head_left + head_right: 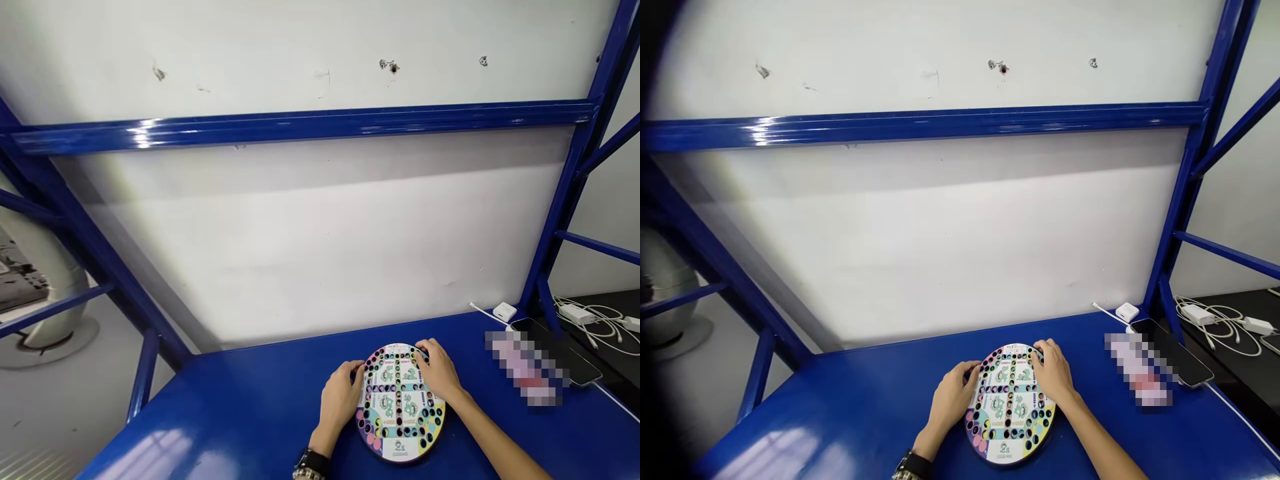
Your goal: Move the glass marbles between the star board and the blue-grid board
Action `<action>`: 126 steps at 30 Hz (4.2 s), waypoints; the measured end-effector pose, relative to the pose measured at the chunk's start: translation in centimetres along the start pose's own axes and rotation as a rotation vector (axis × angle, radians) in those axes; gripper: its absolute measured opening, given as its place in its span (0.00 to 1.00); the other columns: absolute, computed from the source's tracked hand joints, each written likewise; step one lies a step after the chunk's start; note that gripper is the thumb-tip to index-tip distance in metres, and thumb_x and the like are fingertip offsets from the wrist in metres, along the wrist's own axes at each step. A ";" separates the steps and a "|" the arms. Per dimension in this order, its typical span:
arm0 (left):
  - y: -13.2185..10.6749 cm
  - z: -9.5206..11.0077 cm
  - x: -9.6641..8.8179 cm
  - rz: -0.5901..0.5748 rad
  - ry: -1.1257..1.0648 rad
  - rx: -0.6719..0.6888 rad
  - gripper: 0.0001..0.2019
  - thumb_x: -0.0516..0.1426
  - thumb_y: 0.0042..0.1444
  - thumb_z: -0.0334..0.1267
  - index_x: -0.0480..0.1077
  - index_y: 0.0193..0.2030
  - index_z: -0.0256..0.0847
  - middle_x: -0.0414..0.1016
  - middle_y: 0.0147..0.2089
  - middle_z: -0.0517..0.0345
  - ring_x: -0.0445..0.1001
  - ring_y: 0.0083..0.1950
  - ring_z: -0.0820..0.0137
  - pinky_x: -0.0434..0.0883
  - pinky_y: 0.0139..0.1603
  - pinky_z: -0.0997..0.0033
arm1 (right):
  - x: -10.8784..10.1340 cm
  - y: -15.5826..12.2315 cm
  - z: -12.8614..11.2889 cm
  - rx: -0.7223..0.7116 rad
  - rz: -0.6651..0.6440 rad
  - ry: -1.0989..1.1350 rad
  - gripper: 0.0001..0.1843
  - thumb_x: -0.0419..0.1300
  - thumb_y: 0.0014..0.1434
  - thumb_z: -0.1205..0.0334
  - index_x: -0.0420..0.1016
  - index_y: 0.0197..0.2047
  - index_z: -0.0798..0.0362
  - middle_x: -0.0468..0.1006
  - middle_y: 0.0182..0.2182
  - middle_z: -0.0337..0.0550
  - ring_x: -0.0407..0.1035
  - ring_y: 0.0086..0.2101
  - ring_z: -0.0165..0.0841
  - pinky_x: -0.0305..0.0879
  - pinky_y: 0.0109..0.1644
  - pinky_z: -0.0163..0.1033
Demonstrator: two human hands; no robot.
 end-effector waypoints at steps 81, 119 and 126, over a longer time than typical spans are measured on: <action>-2.2 0.4 -0.3 0.049 -0.159 0.092 0.20 0.54 0.60 0.55 0.75 0.48 0.44 0.77 0.40 0.56 0.73 0.35 0.67 0.69 0.39 0.66 | -2.6 -1.5 1.0 0.177 -0.012 0.010 0.24 0.61 0.54 0.35 0.61 0.31 0.47 0.76 0.30 0.39 0.71 0.33 0.38 0.58 0.35 0.38; -1.5 -2.7 -3.5 0.130 0.010 0.129 0.12 0.58 0.57 0.50 0.77 0.37 0.46 0.79 0.39 0.60 0.76 0.37 0.67 0.69 0.37 0.71 | -2.5 -0.4 2.1 0.171 0.102 0.714 0.33 0.53 0.58 0.27 0.72 0.27 0.51 0.71 0.26 0.40 0.64 0.27 0.33 0.63 0.35 0.39; -1.7 -2.0 -2.9 0.048 0.138 -0.012 0.14 0.53 0.63 0.45 0.74 0.31 0.44 0.72 0.25 0.63 0.72 0.28 0.72 0.56 0.28 0.74 | -2.4 -0.6 1.7 0.110 0.072 0.592 0.32 0.51 0.60 0.29 0.70 0.26 0.51 0.71 0.24 0.39 0.63 0.26 0.33 0.60 0.32 0.37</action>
Point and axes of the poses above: each hand's wrist, its own y-axis towards the middle knuckle, its own x-axis out of the palm, z = x × y, the point moved 4 cm from there along y, towards the middle knuckle
